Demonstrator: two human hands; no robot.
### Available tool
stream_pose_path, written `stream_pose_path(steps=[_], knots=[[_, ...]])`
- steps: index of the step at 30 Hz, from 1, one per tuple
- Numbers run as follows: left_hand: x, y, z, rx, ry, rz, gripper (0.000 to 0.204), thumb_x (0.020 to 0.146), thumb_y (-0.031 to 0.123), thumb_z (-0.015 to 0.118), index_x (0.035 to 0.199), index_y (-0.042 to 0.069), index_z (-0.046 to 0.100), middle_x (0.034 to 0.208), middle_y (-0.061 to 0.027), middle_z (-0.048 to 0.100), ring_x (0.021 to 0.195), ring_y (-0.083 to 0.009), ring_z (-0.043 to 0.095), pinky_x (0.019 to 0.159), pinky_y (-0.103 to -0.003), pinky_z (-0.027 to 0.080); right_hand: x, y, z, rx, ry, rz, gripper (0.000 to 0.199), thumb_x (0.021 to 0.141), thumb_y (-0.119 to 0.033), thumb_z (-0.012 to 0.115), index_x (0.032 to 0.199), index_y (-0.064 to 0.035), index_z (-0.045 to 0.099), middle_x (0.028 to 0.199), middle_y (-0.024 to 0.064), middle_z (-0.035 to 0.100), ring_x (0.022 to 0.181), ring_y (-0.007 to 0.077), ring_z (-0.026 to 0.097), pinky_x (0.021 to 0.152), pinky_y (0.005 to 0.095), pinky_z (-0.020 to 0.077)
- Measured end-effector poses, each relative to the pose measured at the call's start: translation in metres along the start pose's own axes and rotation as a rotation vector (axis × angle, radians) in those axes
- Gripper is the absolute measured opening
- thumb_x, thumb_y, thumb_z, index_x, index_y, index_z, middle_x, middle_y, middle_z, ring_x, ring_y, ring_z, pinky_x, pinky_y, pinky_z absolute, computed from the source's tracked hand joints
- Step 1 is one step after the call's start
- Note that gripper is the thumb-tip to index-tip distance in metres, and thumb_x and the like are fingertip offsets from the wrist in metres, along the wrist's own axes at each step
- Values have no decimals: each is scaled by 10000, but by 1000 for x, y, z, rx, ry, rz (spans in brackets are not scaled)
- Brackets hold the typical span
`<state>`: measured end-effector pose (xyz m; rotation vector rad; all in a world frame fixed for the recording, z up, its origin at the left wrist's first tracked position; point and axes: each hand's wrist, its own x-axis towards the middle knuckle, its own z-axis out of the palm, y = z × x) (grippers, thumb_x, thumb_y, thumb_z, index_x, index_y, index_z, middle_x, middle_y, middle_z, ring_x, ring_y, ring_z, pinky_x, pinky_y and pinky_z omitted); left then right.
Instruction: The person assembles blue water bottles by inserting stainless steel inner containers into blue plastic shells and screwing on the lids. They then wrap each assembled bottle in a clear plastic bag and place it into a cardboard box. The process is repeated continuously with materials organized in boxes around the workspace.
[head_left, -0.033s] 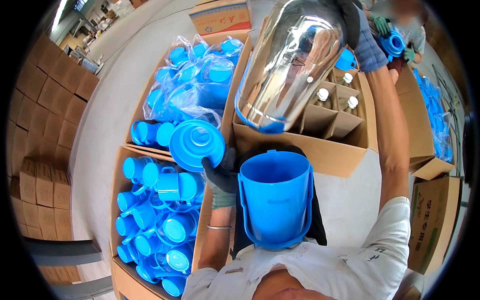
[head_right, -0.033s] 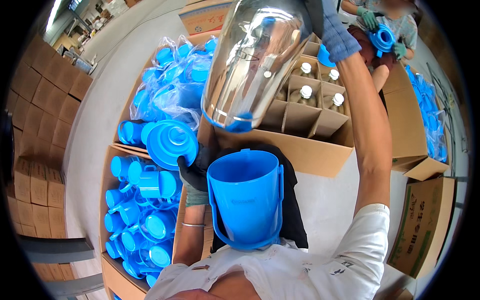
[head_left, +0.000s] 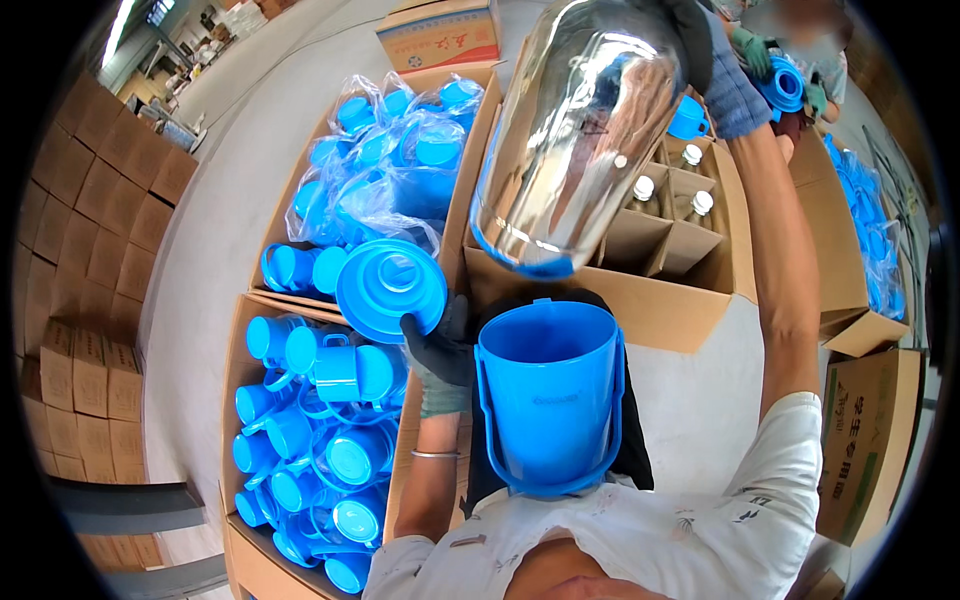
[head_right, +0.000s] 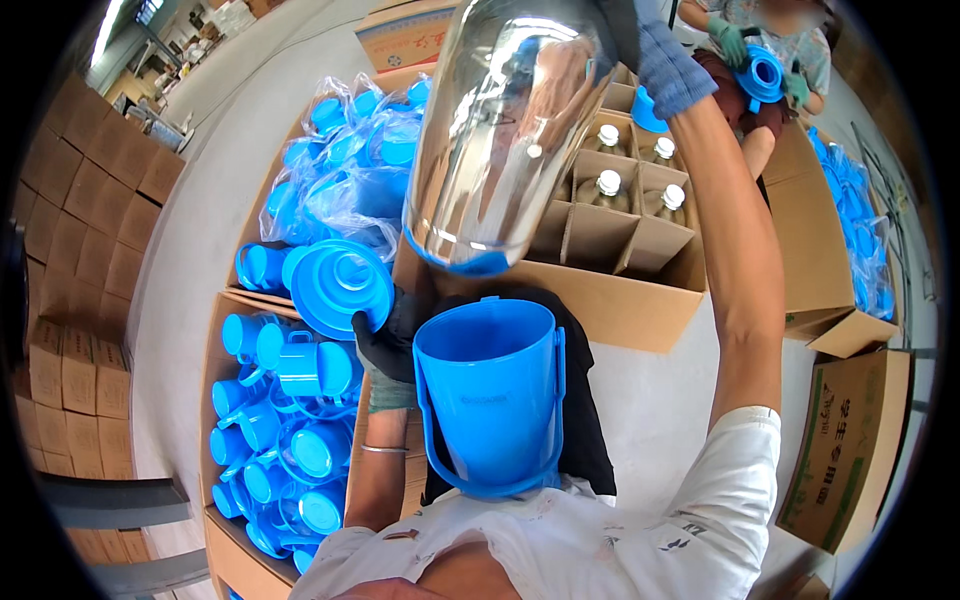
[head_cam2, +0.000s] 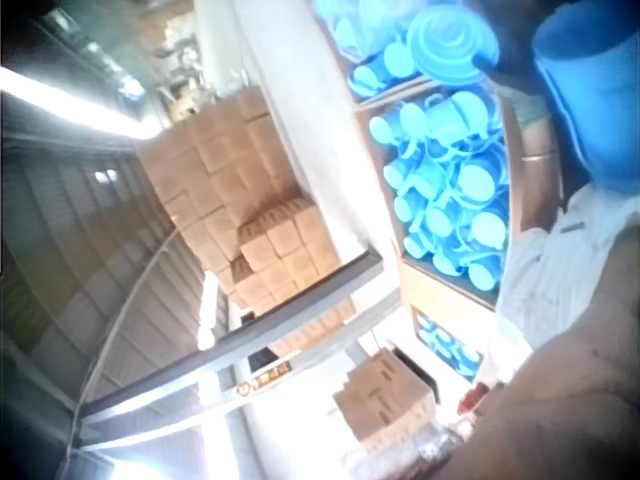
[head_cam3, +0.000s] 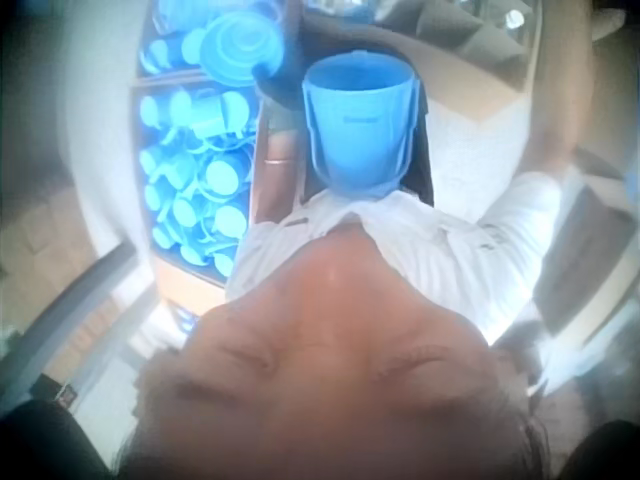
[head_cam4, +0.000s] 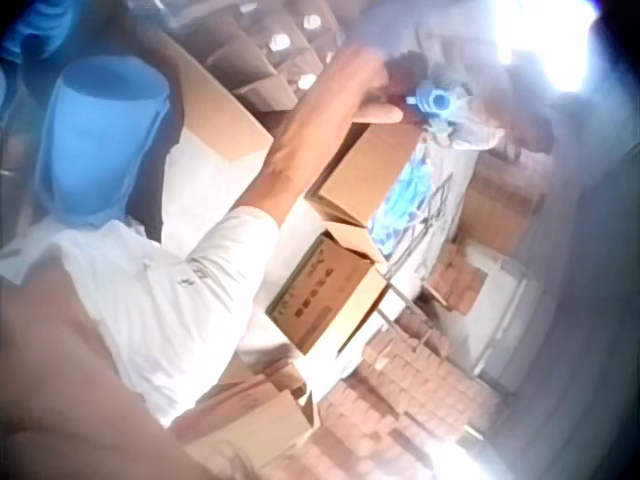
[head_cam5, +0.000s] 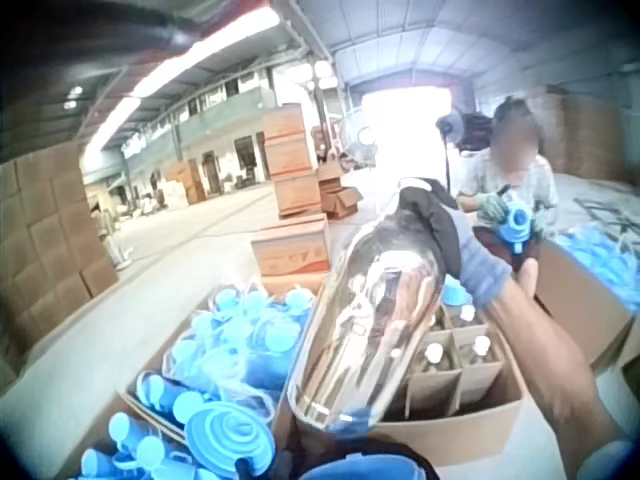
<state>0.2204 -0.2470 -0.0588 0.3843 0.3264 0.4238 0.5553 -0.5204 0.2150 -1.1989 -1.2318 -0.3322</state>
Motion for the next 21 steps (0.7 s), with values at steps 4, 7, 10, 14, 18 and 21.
stream_pose_path(steps=[4, 7, 10, 14, 18, 21], knots=[[5, 12, 4, 134, -26, 111, 586, 940, 436, 502, 1342, 19, 410, 1272, -193, 556, 1119, -348, 591, 969, -483, 499, 13, -19, 36, 255, 118, 536, 202, 952, -111, 542, 1151, -85, 551, 849, -20, 560, 805, 60, 546, 757, 210, 490], [16, 3, 22, 203, -65, 60, 555, 935, 391, 530, 1316, 0, 431, 1254, -190, 564, 1097, -336, 600, 949, -471, 513, -26, 20, 26, 112, -68, 508, 317, 977, -95, 438, 1261, 12, 528, 1115, 79, 606, 952, 134, 610, 855, 268, 524], [25, 15, 31, 300, -74, 39, 523, 930, 346, 557, 1290, -20, 453, 1235, -187, 572, 1075, -324, 609, 929, -459, 528, -38, -1, 92, 193, 20, 712, 298, 913, -214, 589, 1159, -47, 569, 954, 45, 627, 757, 105, 613, 647, 227, 519], [42, 26, 49, 461, -121, -38, 482, 924, 286, 593, 1256, -46, 482, 1210, -184, 582, 1046, -308, 621, 902, -442, 547, -95, 0, 139, 224, 0, 799, 376, 904, -275, 613, 1228, -92, 552, 960, 58, 644, 756, 123, 621, 626, 238, 531], [54, 26, 65, 600, -168, -29, 431, 914, 251, 621, 1182, -77, 539, 1138, -172, 619, 946, -268, 651, 805, -385, 576, -128, -32, 177, 27, -178, 787, 348, 874, -250, 652, 1170, -74, 599, 1016, 83, 646, 874, 165, 631, 715, 297, 540], [52, 26, 85, 666, -210, -145, 431, 908, 266, 636, 1168, -69, 562, 1130, -152, 625, 999, -241, 630, 833, -349, 544, -157, -18, 161, -484, -27, 348, 346, 840, -190, 657, 1150, -45, 609, 1059, 130, 637, 970, 277, 623, 863, 347, 502]])
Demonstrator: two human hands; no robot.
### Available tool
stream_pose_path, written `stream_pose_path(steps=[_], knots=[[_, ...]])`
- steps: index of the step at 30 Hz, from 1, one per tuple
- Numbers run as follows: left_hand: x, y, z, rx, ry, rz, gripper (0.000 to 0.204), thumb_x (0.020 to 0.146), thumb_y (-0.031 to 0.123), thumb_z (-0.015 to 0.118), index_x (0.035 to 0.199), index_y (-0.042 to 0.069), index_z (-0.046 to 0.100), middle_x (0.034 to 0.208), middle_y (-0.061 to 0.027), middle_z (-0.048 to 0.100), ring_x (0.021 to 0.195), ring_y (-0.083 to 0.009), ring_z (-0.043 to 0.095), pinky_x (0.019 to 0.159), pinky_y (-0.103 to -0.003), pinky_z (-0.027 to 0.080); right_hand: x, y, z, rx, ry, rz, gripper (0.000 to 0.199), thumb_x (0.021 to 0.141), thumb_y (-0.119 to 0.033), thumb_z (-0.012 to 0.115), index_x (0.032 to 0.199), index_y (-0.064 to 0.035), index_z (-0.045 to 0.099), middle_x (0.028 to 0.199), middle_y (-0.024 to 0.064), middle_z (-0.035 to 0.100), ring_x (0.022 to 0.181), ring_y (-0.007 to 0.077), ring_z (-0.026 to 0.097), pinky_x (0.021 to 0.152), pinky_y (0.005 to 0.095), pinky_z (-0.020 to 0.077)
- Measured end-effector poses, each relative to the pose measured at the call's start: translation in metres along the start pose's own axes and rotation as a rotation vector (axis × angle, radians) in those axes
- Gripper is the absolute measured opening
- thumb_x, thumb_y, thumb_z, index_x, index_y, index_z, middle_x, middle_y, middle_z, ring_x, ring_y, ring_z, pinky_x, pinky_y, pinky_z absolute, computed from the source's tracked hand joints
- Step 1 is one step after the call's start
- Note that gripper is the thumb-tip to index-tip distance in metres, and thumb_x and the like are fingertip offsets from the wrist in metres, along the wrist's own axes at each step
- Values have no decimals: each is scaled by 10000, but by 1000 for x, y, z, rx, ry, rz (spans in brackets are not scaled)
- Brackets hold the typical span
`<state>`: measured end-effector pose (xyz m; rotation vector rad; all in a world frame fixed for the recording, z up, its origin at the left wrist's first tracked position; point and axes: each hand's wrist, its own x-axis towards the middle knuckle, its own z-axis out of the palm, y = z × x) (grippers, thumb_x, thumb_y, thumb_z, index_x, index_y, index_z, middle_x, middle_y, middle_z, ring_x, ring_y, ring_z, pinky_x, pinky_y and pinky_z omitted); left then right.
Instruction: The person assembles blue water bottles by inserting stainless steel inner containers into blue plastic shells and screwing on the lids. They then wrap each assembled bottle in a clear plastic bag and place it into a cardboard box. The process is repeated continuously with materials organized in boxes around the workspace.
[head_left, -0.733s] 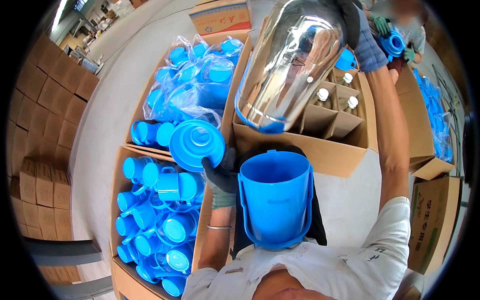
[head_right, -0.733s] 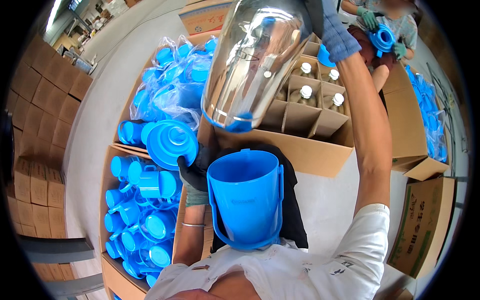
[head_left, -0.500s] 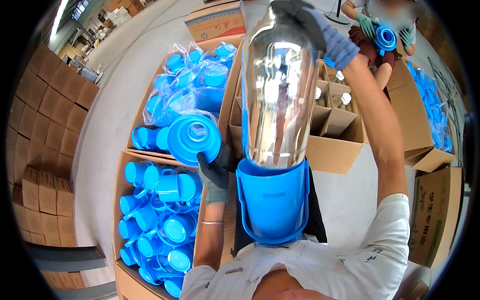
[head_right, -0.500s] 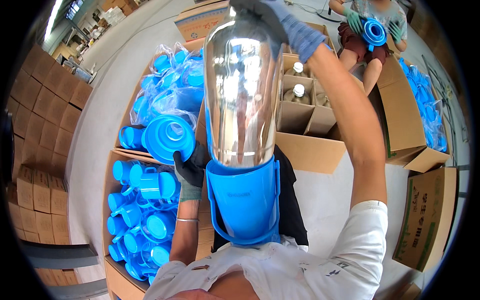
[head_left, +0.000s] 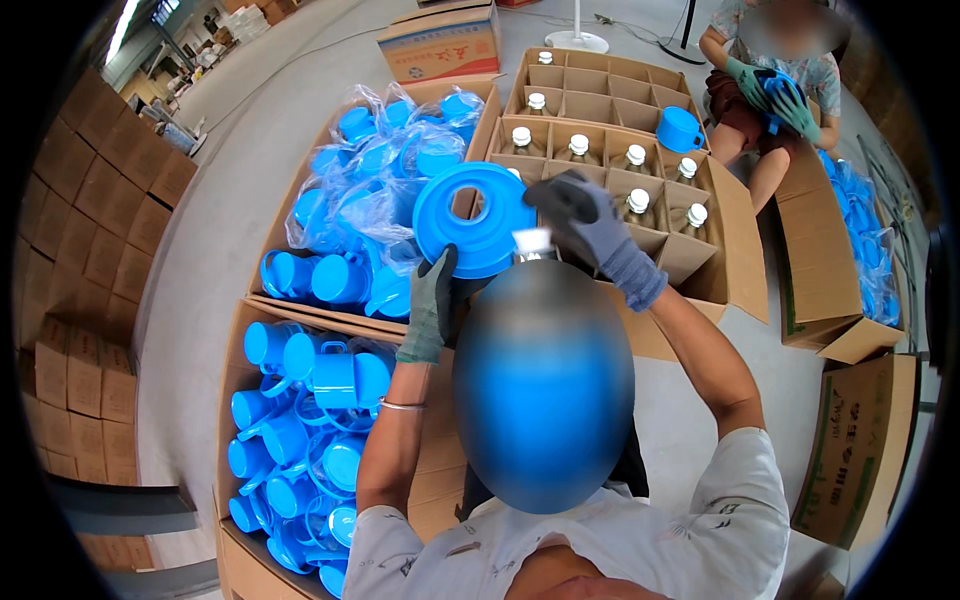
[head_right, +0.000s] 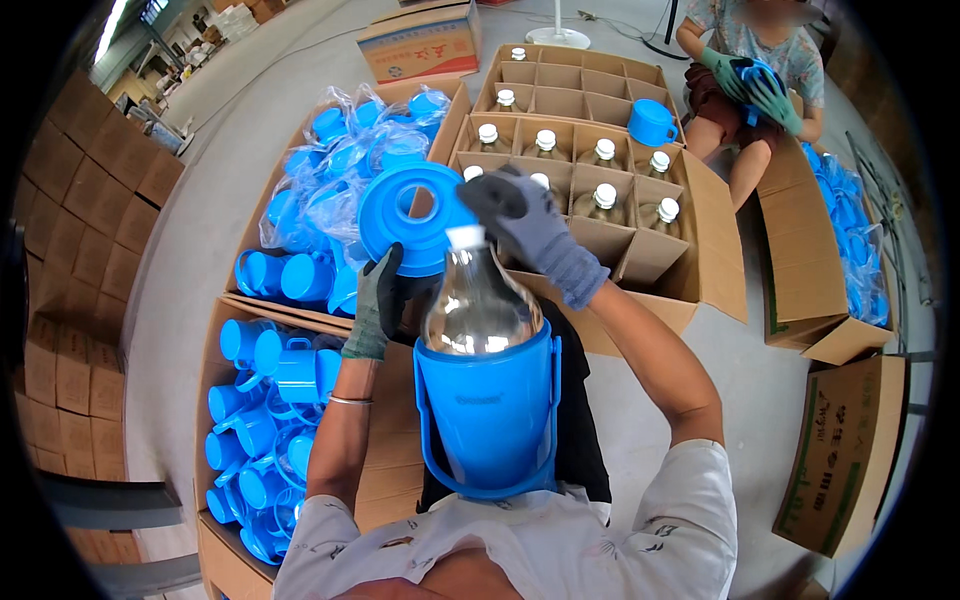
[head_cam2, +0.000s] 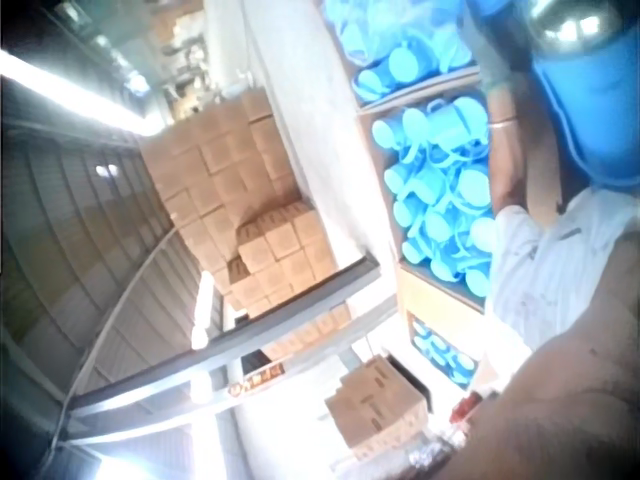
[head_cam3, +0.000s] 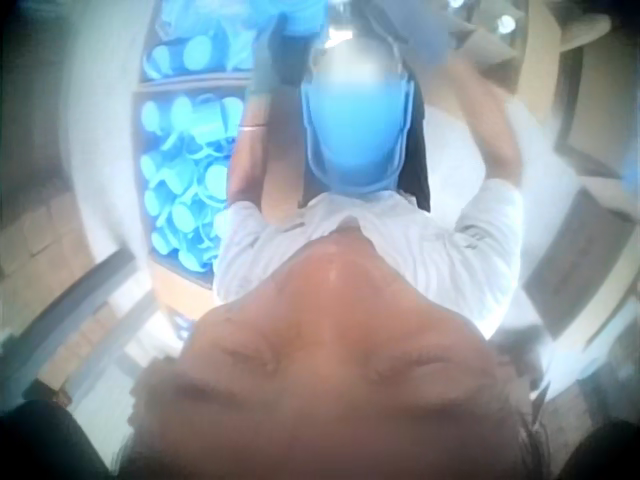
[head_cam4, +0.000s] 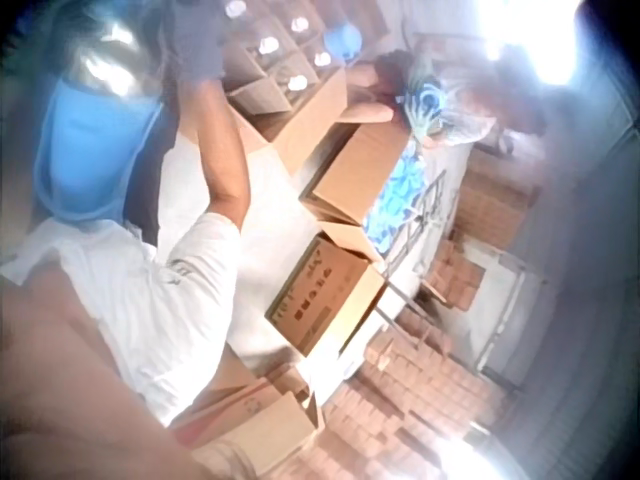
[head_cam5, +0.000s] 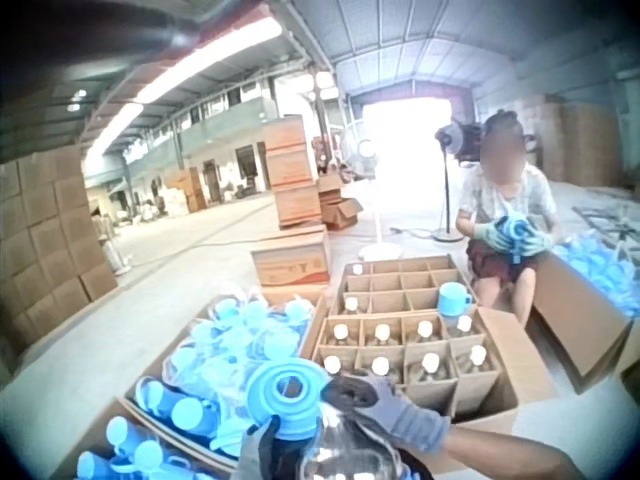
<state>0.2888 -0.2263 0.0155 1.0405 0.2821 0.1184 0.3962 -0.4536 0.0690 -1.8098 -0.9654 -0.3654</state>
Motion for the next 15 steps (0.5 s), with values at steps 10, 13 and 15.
stream_pose_path(steps=[10, 13, 15], knots=[[-41, 27, 36, 269, -468, -10, 900, 892, 703, 322, 1420, -26, 341, 1401, -169, 447, 1255, -238, 467, 1025, -340, 387, -28, 14, -22, 641, -338, 371, 556, 899, -281, 632, 1379, -71, 445, 1391, 105, 444, 1267, 204, 443, 1049, 336, 391], [-28, 11, 21, 105, -537, -107, 885, 919, 691, 288, 1463, -7, 273, 1459, -169, 382, 1310, -238, 411, 1065, -338, 350, -28, -31, -18, 697, -272, 544, 587, 858, -376, 683, 1323, -69, 500, 1256, 90, 522, 1164, 198, 503, 999, 317, 419], [-19, -12, -8, 648, -540, 128, 661, 1001, 493, 336, 1470, 31, 282, 1487, -136, 349, 1351, -233, 363, 1099, -338, 327, -33, -41, -13, 639, -257, 462, 608, 845, -411, 691, 1313, -71, 505, 1242, 94, 517, 1147, 212, 510, 992, 319, 422]])
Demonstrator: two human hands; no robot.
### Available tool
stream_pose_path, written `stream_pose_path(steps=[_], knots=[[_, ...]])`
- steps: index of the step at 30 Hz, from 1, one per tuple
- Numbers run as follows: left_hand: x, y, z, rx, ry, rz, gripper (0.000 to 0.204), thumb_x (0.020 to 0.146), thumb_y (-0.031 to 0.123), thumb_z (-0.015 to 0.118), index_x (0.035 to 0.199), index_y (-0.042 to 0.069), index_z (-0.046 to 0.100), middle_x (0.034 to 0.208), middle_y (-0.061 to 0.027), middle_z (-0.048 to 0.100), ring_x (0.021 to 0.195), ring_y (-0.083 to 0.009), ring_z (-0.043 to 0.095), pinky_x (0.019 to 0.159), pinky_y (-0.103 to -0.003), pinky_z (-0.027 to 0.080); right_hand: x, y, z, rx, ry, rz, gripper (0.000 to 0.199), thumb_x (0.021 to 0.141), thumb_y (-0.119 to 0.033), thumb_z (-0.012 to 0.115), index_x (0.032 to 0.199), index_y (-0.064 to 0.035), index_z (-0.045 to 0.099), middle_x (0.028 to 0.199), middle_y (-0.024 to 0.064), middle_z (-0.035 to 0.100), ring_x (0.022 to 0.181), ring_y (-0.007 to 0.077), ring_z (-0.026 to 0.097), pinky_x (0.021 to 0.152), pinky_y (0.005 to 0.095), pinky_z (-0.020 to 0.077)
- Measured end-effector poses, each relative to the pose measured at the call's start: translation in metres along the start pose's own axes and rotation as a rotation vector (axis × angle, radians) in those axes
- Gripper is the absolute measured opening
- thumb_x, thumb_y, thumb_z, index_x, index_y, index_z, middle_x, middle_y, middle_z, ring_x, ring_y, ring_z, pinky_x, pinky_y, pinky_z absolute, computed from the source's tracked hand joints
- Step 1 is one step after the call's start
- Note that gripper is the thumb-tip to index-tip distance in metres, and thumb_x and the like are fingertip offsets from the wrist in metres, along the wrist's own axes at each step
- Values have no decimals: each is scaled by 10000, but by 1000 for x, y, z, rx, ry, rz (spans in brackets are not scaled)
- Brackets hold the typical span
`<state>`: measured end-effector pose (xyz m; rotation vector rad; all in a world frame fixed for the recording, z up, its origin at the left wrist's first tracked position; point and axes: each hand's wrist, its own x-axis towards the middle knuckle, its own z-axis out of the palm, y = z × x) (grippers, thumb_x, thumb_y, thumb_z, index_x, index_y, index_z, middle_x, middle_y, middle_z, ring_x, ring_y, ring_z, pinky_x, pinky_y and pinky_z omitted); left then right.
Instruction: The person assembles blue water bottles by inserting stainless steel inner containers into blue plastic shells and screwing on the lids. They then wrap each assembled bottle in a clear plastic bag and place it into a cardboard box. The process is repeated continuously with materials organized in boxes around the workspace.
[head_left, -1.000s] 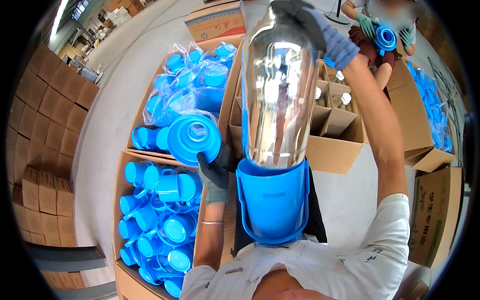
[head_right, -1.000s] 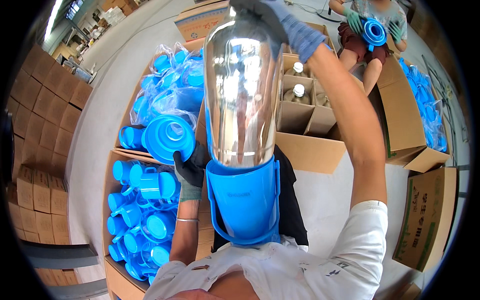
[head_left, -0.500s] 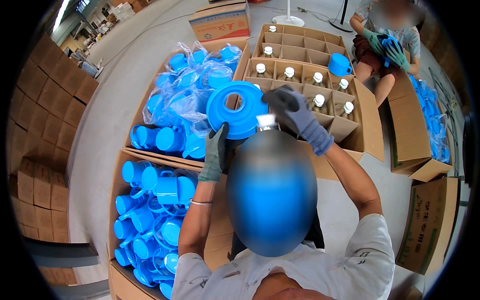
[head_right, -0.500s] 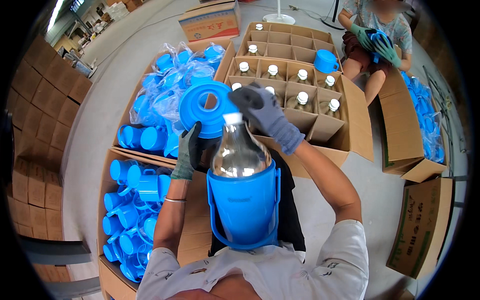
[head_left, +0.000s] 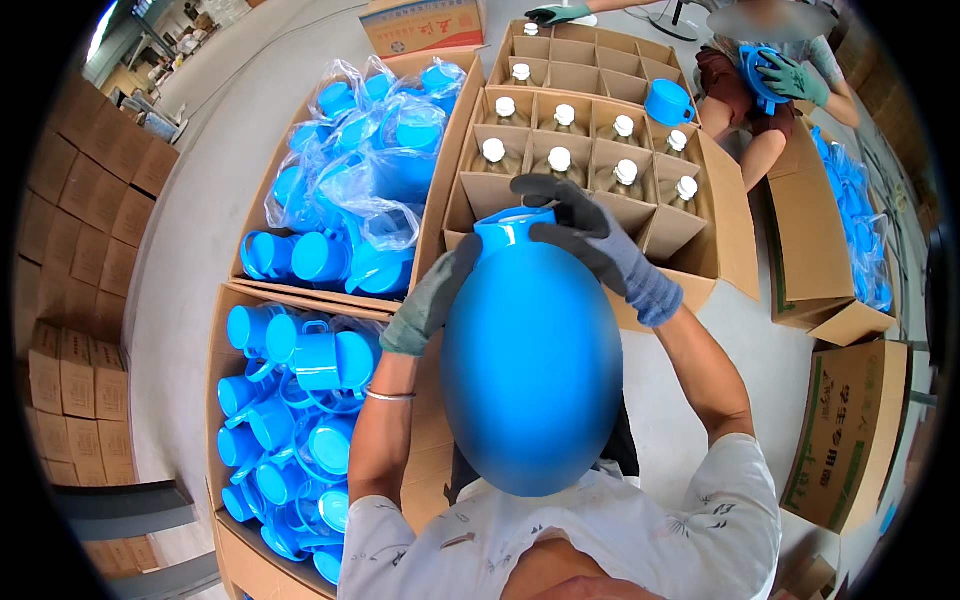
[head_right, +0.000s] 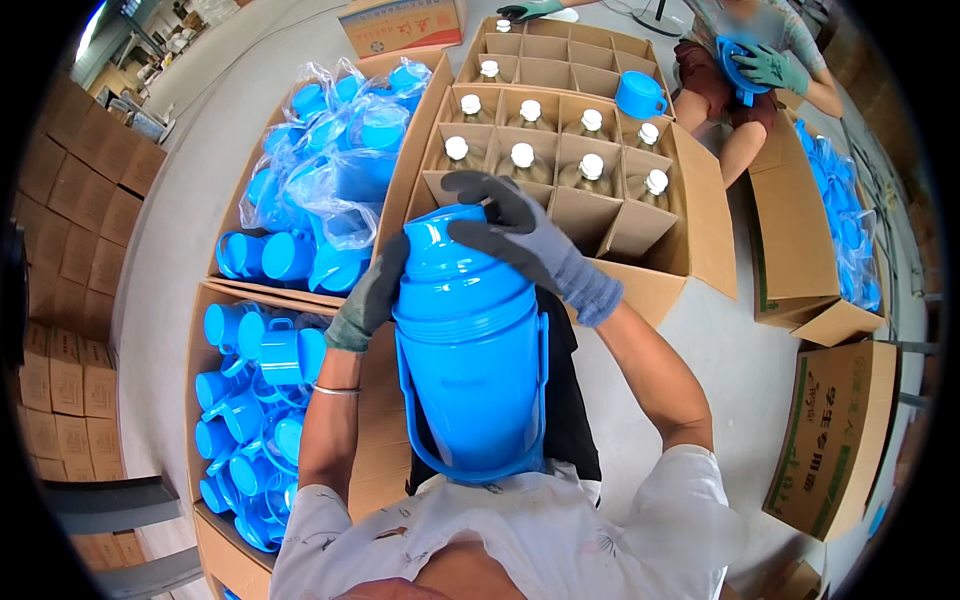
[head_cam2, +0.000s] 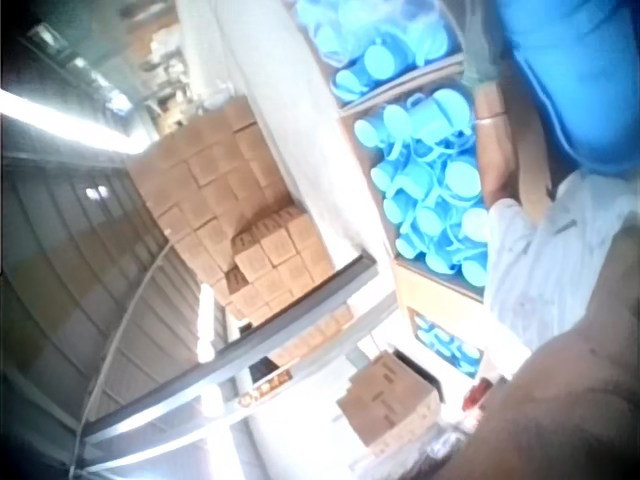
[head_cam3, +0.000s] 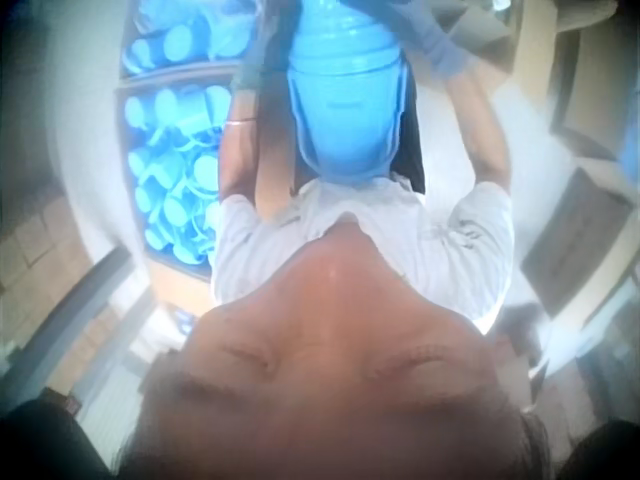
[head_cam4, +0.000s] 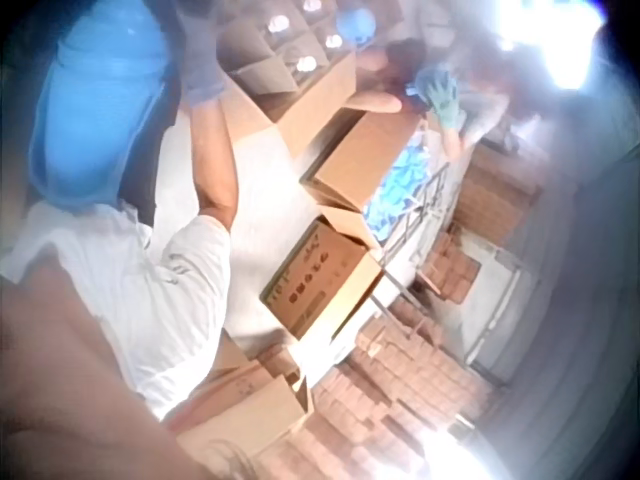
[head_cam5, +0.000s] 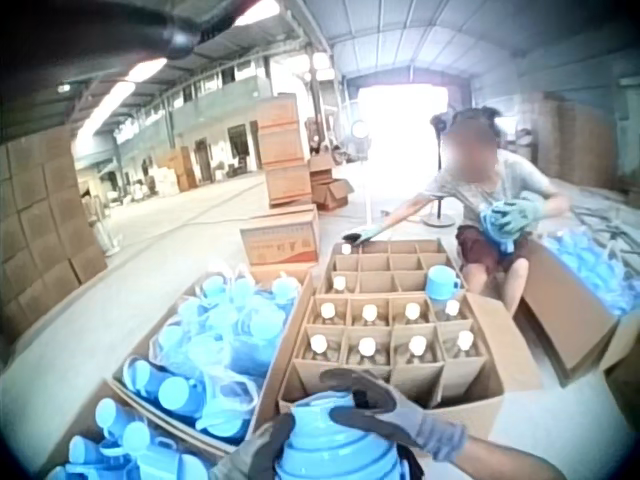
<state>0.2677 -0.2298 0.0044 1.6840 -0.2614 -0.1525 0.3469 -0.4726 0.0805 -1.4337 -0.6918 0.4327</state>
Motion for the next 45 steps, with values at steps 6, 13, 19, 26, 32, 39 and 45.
stream_pose_path(steps=[6, 13, 19, 26, 32, 39, 45], knots=[[-14, -32, 1, 636, -50, 225, 537, 970, 216, 483, 1461, 67, 323, 1494, -159, 331, 1377, -302, 334, 1120, -367, 324, -22, 10, 9, 82, 38, 117, 649, 869, -451, 642, 1354, -71, 437, 1296, 122, 489, 1184, 233, 499, 996, 353, 433], [-15, 27, 42, 417, 146, 199, 718, 895, 252, 592, 1471, 19, 233, 1420, -241, 407, 1236, -387, 492, 1023, -413, 424, -20, 65, -3, 274, -12, -29, 644, 890, -420, 607, 1409, -96, 407, 1342, 149, 489, 1238, 250, 481, 1045, 379, 412], [-27, 28, 47, 556, 179, 177, 687, 900, 246, 574, 1463, 23, 251, 1425, -240, 394, 1234, -393, 492, 1023, -421, 432, -16, 67, -8, 324, -105, -30, 624, 901, -440, 589, 1405, -114, 418, 1356, 158, 476, 1264, 265, 465, 1053, 393, 413], [-9, -60, 5, 358, -51, 369, 549, 975, 234, 489, 1444, 16, 305, 1458, -172, 379, 1337, -319, 386, 1111, -395, 325, -17, 25, 13, -33, 124, 175, 516, 908, -327, 622, 1325, -66, 465, 1209, 74, 549, 1079, 158, 543, 931, 304, 463], [-26, 26, 41, 401, 24, 227, 545, 992, 238, 469, 1457, 25, 280, 1463, -213, 362, 1316, -322, 421, 1096, -384, 320, -38, 35, 3, 187, 52, 79, 601, 895, -454, 600, 1362, -106, 455, 1287, 105, 517, 1185, 213, 501, 1013, 338, 415], [-10, 15, 22, 230, 0, 61, 494, 990, 255, 476, 1443, 93, 363, 1447, -194, 394, 1316, -305, 423, 1087, -369, 353, -16, 40, -12, 118, -52, 173, 614, 907, -459, 588, 1388, -109, 436, 1314, 124, 508, 1218, 237, 491, 1002, 344, 441], [0, -13, 22, 54, 55, 97, 429, 999, 249, 460, 1399, 94, 449, 1437, -164, 420, 1338, -284, 395, 1114, -353, 324, -12, 21, 2, -560, -35, -174, 474, 885, -206, 607, 1344, -211, 487, 1244, 171, 471, 1103, 299, 552, 889, 368, 516]])
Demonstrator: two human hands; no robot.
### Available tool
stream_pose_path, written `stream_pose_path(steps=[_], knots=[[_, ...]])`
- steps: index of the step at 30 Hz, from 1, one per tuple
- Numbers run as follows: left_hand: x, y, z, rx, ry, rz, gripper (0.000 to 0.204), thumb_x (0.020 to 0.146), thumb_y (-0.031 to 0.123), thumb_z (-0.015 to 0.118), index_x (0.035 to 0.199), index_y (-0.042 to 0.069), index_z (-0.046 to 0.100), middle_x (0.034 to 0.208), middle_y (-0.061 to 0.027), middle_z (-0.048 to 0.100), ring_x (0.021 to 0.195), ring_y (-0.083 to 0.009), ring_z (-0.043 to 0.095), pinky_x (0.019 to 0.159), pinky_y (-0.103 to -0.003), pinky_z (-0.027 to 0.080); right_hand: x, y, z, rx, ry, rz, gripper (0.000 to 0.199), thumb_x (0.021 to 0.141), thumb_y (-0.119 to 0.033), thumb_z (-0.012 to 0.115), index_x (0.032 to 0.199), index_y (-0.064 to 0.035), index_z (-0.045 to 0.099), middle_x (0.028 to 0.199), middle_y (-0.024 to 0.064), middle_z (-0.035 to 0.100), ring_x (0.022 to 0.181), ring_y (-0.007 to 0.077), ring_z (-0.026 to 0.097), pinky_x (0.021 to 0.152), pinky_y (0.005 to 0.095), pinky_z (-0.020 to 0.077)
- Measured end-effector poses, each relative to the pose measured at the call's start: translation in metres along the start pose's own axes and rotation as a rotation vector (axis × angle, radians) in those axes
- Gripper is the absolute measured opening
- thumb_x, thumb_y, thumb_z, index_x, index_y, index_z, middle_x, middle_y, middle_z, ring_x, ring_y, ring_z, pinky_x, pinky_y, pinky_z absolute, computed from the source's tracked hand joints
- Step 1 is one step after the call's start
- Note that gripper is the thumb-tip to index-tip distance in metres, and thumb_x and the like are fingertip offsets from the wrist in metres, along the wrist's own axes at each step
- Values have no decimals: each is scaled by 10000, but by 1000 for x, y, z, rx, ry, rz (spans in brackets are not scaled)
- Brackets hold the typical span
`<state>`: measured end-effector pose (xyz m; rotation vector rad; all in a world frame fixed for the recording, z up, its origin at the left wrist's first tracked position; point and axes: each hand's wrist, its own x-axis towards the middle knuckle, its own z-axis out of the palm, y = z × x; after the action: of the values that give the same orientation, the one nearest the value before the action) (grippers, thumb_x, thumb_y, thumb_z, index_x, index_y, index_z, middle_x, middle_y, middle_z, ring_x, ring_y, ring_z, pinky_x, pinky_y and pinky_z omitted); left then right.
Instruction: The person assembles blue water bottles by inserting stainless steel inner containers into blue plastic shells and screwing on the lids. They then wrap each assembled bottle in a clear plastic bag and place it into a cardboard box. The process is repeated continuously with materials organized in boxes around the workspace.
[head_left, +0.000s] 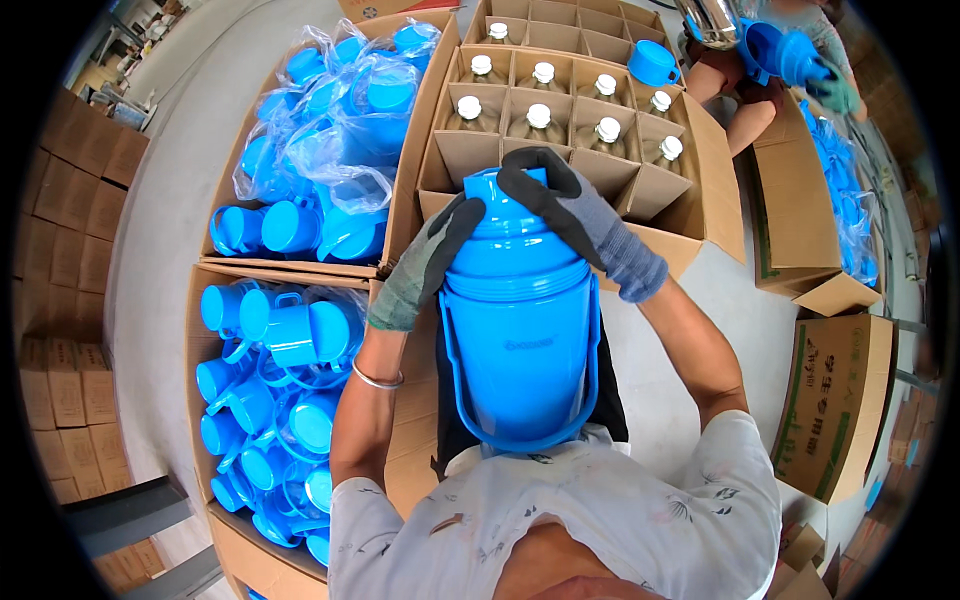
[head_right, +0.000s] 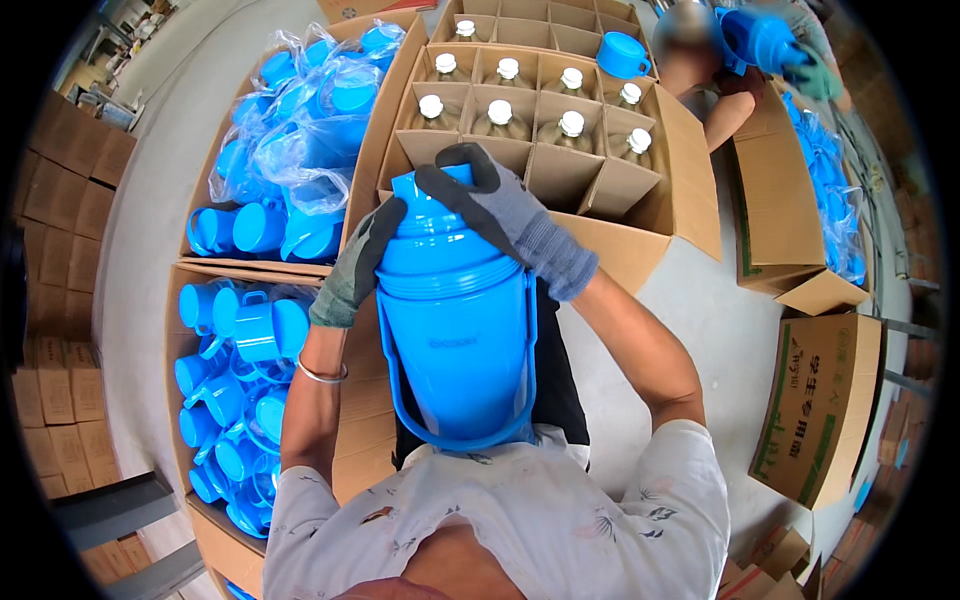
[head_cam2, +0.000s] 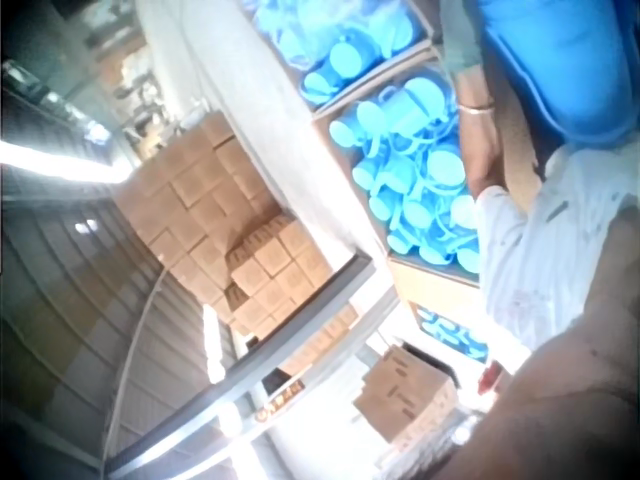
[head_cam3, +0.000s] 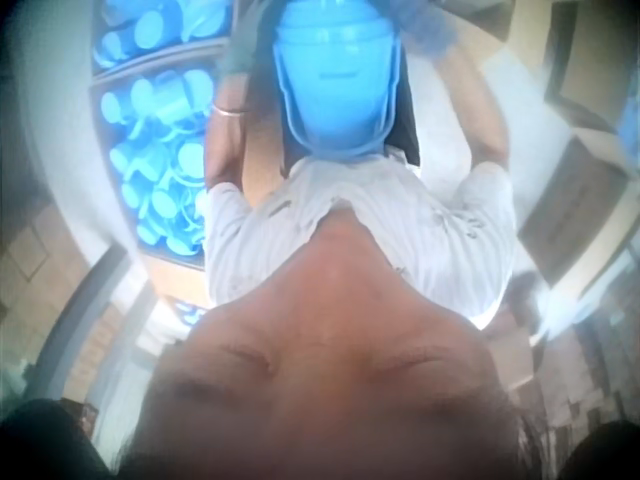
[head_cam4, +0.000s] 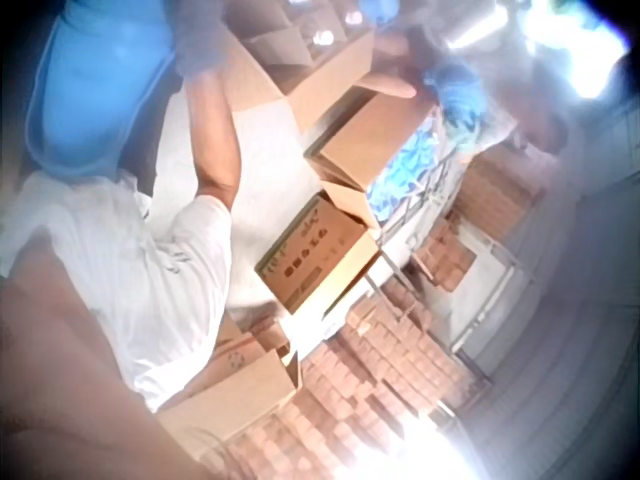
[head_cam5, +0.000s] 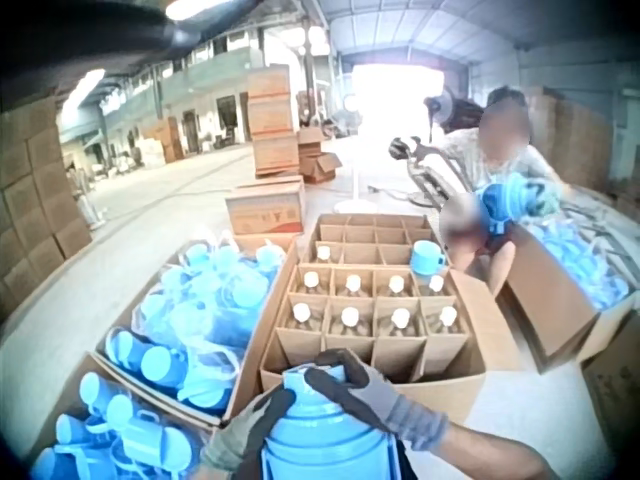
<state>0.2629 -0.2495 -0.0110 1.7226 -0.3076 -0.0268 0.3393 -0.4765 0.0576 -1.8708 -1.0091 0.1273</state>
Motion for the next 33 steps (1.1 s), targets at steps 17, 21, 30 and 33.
stream_pose_path(steps=[17, 21, 30, 33], knots=[[-9, 67, 13, 833, 163, 338, 496, 915, 124, 579, 1378, 38, 421, 1234, -239, 545, 1031, -358, 618, 860, -392, 529, -3, 44, 11, 1051, -142, 258, 610, 939, -464, 535, 1396, -76, 418, 1350, 173, 494, 1185, 244, 548, 974, 346, 494], [7, 1, -20, -30, 74, 14, 498, 893, 87, 605, 1359, 17, 445, 1232, -214, 567, 1149, -293, 565, 944, -354, 486, 16, -7, -5, 352, -37, 302, 518, 917, -373, 613, 1303, -43, 510, 1228, 125, 584, 1094, 188, 583, 955, 304, 476], [-21, 34, 39, 971, 82, 304, 512, 912, 125, 541, 1394, 67, 375, 1333, -300, 427, 1187, -417, 504, 975, -454, 458, 0, 44, 11, 1051, -140, 98, 613, 888, -452, 589, 1289, 10, 540, 1269, 158, 581, 1155, 257, 569, 1009, 381, 453], [-23, 56, 44, 997, 133, 289, 533, 882, 93, 583, 1385, 132, 409, 1300, -314, 449, 1138, -432, 536, 873, -454, 513, 10, 59, 25, 1267, -235, 26, 646, 888, -459, 591, 1324, 9, 503, 1316, 157, 546, 1180, 254, 550, 1014, 380, 451]])
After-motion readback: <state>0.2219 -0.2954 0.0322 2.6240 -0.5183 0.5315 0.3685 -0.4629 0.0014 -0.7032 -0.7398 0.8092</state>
